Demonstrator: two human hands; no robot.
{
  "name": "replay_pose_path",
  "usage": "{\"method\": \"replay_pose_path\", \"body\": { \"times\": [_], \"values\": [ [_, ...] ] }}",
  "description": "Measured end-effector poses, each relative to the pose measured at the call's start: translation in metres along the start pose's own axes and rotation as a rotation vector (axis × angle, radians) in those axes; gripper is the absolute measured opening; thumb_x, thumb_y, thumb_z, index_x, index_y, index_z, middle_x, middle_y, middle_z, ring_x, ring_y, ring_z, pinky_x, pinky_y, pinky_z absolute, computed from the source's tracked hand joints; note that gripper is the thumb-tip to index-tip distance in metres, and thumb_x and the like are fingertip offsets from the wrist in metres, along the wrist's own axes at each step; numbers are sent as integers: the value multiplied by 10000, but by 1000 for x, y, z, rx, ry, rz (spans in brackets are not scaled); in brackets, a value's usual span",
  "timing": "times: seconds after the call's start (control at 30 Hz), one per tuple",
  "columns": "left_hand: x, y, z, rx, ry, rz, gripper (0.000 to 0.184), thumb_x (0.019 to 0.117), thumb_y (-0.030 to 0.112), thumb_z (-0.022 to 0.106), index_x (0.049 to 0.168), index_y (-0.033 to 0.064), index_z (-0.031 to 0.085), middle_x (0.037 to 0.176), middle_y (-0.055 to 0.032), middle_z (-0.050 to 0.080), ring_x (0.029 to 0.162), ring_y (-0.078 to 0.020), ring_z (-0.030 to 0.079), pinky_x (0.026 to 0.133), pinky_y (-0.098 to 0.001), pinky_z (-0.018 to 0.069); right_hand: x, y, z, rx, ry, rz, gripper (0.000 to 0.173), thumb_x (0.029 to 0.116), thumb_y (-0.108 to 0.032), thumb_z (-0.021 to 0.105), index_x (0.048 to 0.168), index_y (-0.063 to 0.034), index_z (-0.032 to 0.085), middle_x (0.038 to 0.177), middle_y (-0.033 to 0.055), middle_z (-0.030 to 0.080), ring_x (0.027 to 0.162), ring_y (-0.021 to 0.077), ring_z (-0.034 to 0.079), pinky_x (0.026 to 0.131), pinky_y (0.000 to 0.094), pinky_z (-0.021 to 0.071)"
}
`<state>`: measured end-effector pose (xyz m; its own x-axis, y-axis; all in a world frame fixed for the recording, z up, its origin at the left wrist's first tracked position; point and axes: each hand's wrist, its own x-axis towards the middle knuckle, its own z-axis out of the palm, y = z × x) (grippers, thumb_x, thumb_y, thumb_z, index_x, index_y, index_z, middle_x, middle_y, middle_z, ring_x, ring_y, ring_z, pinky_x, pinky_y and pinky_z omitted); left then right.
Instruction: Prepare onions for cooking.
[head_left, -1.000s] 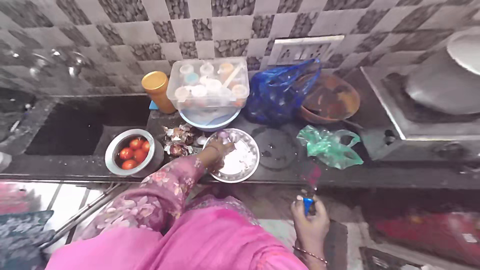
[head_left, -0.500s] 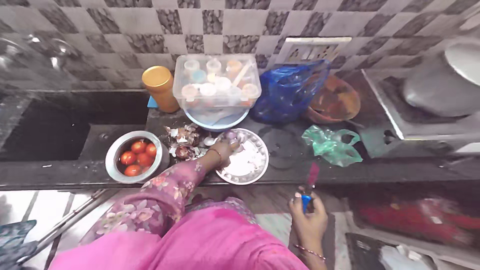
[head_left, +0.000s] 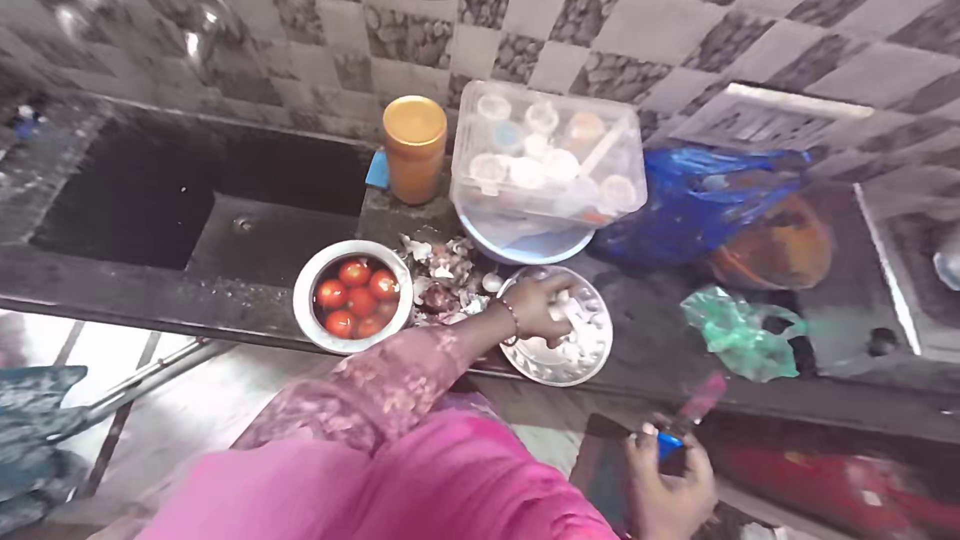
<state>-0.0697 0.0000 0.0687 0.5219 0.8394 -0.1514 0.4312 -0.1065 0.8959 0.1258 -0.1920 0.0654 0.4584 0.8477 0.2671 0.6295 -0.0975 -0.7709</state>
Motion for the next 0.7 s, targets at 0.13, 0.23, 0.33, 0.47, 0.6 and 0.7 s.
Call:
{"method": "replay_pose_path", "body": {
  "times": [0.13,0.23,0.33,0.47,0.6,0.7],
  "values": [
    [-80,-3,-68,71,220,333,484,709,100,839,1155,33,667,953,-109,710,805,-211,689,712,-452,582,-1,-12,14,86,-8,-34,412,945,-135,612,1168,203,538,1014,93,615,778,-115,556,702,77,488],
    [-140,-34,-123,247,238,275,453,714,162,812,1131,55,671,934,-72,699,779,-162,670,696,-412,584,0,-22,27,39,-37,-70,411,962,-157,601,1159,200,556,984,138,620,766,-74,545,707,101,479],
    [-176,-73,-147,376,200,169,427,722,195,771,1099,16,678,893,-121,696,746,-237,666,670,-476,562,-1,-30,41,14,-62,-142,412,964,-177,607,1124,201,575,999,205,641,803,-26,566,729,122,481],
    [-189,-101,-153,453,18,43,427,835,154,749,1228,6,674,1048,-182,716,960,-342,693,862,-579,542,-4,-40,56,26,-58,-195,400,958,-217,615,1108,154,615,986,180,648,830,-7,585,752,131,490],
    [-191,-104,-162,516,-68,43,483,935,227,680,1395,90,625,1210,-163,704,1114,-347,666,992,-575,491,-11,-46,62,30,-31,-178,377,961,-201,608,1122,140,627,970,154,653,778,-16,583,701,127,495],
    [-190,-101,-171,549,-133,-9,500,959,237,641,1451,176,581,1156,-148,715,1024,-336,687,927,-600,515,-19,-43,63,21,-12,-152,367,955,-192,606,1116,137,634,975,171,664,783,27,604,716,174,517]
  ]
}}
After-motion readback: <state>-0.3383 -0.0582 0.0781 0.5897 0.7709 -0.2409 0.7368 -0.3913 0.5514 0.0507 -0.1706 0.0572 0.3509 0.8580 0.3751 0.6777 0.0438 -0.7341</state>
